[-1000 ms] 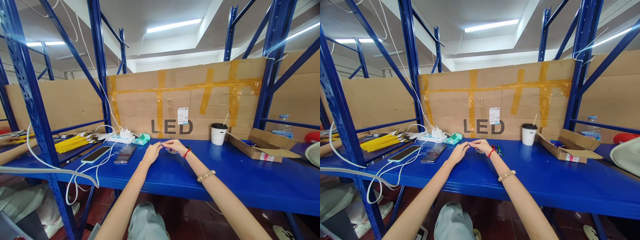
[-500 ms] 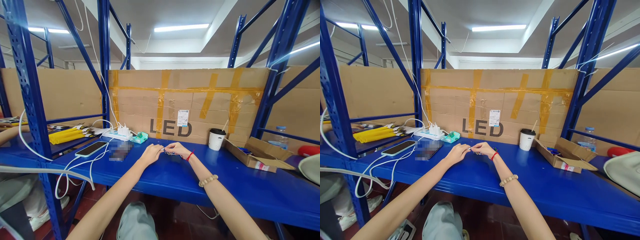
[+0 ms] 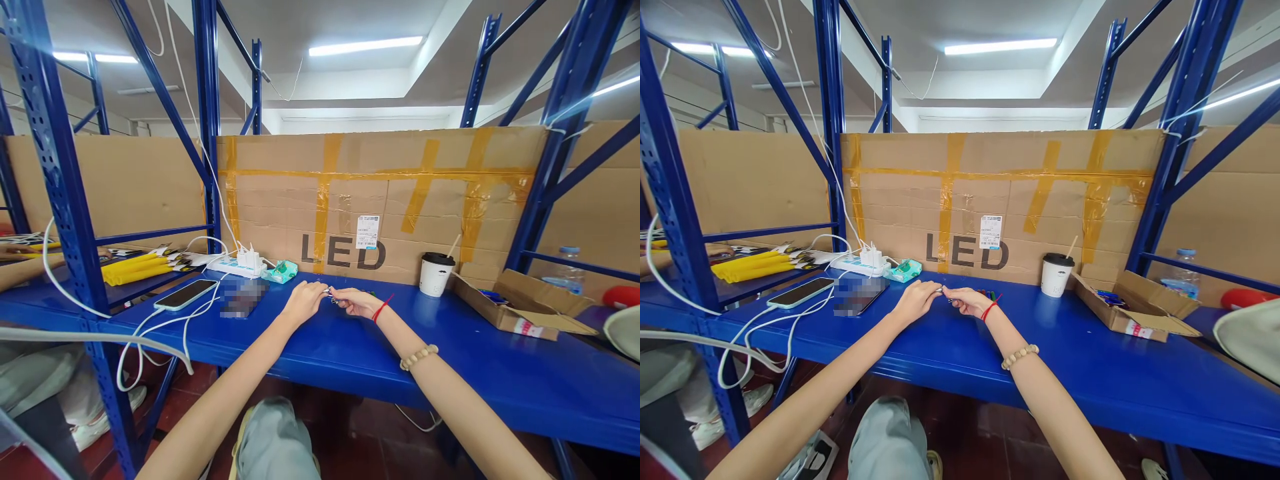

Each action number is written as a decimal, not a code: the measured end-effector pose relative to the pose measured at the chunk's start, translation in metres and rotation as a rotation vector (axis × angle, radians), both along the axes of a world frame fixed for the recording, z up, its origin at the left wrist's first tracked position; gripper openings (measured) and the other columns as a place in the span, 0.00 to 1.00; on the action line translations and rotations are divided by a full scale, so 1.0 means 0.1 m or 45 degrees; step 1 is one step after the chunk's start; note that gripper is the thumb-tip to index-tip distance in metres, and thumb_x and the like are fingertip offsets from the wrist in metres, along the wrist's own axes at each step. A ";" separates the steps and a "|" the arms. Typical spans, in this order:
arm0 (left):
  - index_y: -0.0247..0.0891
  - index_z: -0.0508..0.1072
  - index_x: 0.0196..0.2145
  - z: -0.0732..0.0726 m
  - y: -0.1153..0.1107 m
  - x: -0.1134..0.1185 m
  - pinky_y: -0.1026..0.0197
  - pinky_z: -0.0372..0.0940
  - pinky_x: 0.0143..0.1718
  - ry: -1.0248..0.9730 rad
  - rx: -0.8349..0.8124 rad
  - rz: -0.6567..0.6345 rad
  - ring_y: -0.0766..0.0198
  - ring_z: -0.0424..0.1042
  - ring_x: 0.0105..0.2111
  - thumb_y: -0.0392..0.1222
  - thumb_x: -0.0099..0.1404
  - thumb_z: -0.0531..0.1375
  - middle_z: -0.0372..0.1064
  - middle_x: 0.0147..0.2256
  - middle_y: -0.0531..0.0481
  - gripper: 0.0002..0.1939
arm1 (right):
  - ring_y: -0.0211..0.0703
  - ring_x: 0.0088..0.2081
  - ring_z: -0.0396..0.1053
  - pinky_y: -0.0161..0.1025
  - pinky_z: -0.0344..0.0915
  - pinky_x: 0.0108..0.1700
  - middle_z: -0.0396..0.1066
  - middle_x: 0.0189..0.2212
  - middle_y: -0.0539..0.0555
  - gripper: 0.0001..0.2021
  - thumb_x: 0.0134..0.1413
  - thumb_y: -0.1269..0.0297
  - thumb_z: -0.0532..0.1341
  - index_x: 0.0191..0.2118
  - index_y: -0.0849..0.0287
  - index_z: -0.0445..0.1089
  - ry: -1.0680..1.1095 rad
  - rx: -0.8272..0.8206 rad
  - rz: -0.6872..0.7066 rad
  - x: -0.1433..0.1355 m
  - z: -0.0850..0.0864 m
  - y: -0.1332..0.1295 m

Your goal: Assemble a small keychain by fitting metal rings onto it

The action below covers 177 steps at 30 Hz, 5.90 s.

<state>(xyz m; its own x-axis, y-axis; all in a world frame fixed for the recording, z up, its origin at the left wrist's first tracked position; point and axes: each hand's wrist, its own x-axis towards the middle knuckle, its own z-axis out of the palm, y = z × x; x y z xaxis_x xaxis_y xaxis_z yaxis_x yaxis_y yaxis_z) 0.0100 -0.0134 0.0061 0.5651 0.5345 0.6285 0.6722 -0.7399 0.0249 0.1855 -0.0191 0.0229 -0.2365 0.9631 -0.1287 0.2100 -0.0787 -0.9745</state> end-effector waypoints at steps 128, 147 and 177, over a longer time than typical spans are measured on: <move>0.37 0.66 0.36 -0.11 0.07 0.04 0.64 0.60 0.36 -0.247 -0.542 -0.304 0.65 0.66 0.33 0.42 0.67 0.45 0.67 0.31 0.51 0.12 | 0.32 0.23 0.59 0.32 0.54 0.25 0.67 0.29 0.49 0.09 0.43 0.55 0.65 0.23 0.55 0.75 -0.738 1.220 -0.161 0.11 -0.02 0.05; 0.37 0.67 0.37 -0.12 0.08 0.03 0.63 0.61 0.40 -0.188 -0.511 -0.310 0.62 0.69 0.37 0.41 0.67 0.45 0.69 0.35 0.48 0.12 | 0.30 0.21 0.58 0.32 0.55 0.25 0.67 0.28 0.49 0.07 0.42 0.58 0.66 0.24 0.55 0.76 -0.806 1.191 -0.095 0.12 -0.02 0.06; 0.37 0.76 0.39 -0.20 0.22 -0.01 0.64 0.61 0.40 -0.333 -0.477 -0.325 0.62 0.71 0.33 0.38 0.60 0.57 0.75 0.35 0.47 0.12 | 0.35 0.25 0.66 0.31 0.60 0.25 0.71 0.28 0.52 0.09 0.40 0.57 0.67 0.24 0.57 0.77 -0.736 1.019 -0.051 0.13 -0.09 0.13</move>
<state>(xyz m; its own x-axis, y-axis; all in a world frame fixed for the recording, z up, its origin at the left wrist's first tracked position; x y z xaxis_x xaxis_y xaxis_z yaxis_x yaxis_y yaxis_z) 0.0095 0.0083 -0.0135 0.5565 0.6152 0.5584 0.4073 -0.7878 0.4620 0.1981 -0.0064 0.0134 -0.3079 0.8224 0.4784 0.6819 0.5414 -0.4918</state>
